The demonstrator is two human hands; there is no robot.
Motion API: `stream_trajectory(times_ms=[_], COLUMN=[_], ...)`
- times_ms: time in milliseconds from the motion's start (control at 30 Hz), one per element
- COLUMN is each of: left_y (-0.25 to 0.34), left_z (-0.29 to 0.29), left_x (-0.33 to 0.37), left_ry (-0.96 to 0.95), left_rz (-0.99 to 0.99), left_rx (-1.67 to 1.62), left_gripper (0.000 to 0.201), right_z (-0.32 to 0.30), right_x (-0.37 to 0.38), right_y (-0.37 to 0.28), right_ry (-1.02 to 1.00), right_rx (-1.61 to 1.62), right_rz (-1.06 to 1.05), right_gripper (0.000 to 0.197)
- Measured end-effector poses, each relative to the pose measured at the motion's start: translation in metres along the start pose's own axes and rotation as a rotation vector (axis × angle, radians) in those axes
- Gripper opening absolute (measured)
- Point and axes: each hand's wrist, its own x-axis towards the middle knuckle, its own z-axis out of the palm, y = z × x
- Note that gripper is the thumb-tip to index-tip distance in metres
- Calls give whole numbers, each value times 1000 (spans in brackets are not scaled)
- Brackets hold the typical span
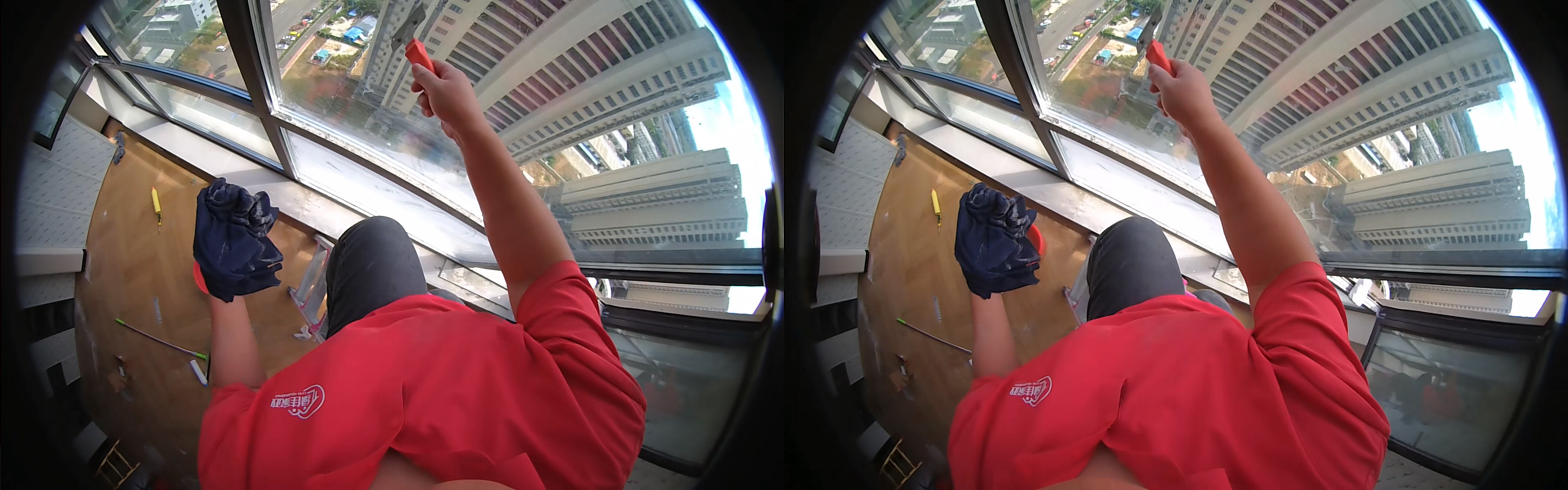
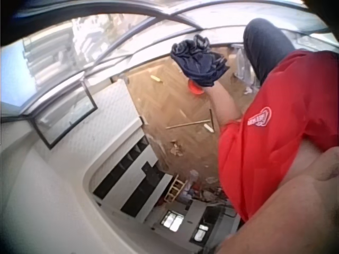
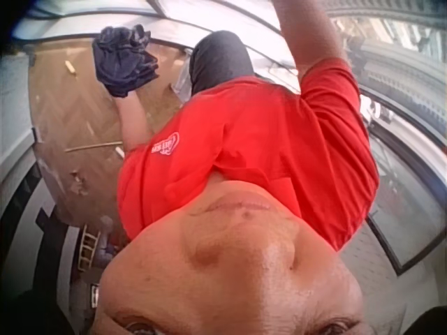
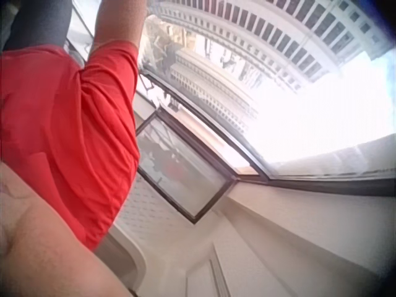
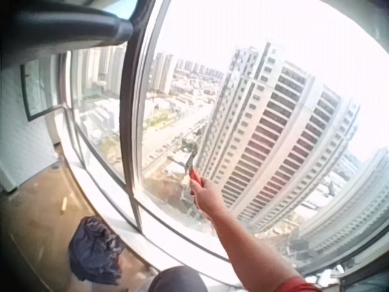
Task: The person cleans a window in a high-rise building using a cloth and a handheld scraper. They first wipe the window frame and glass with a white cloth, then use a red-handled scraper to clean the glass surface.
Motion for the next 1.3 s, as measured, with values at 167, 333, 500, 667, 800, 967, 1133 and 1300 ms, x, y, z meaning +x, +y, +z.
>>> stream_trajectory(times_ms=[167, 333, 500, 667, 800, 967, 1133, 1300], left_y=[7, -3, -14, -18, -26, -21, -10, -18], left_z=[44, -26, -110, -112, -84, -28, -43, -124], left_x=[1, -19, -56, -45, -13, 4, -8, -38], left_ry=[-87, 186, 225, 169, 188, 146, 228, 226], left_rz=[-40, -35, -53, -109, -128, -27, 48, -12], left_rx=[-136, -170, -143, -147, -172, 59, -79, -108], left_gripper=[36, 24, 29, 39, 26, 45, 46, 16], right_z=[79, 8, -155, -117, 23, 142, 78, -96], right_x=[71, -6, -139, -120, -2, 101, 56, -90], right_y=[-13, 47, 157, 127, 81, 29, 92, 198], right_ry=[19, 17, 240, 191, 38, 66, 13, 193], right_rx=[-217, 21, -22, -88, -25, -463, -292, -246], right_rz=[-18, 72, 242, 279, 149, -143, 27, 313], right_gripper=[28, 24, 18, 22, 32, 36, 39, 30])
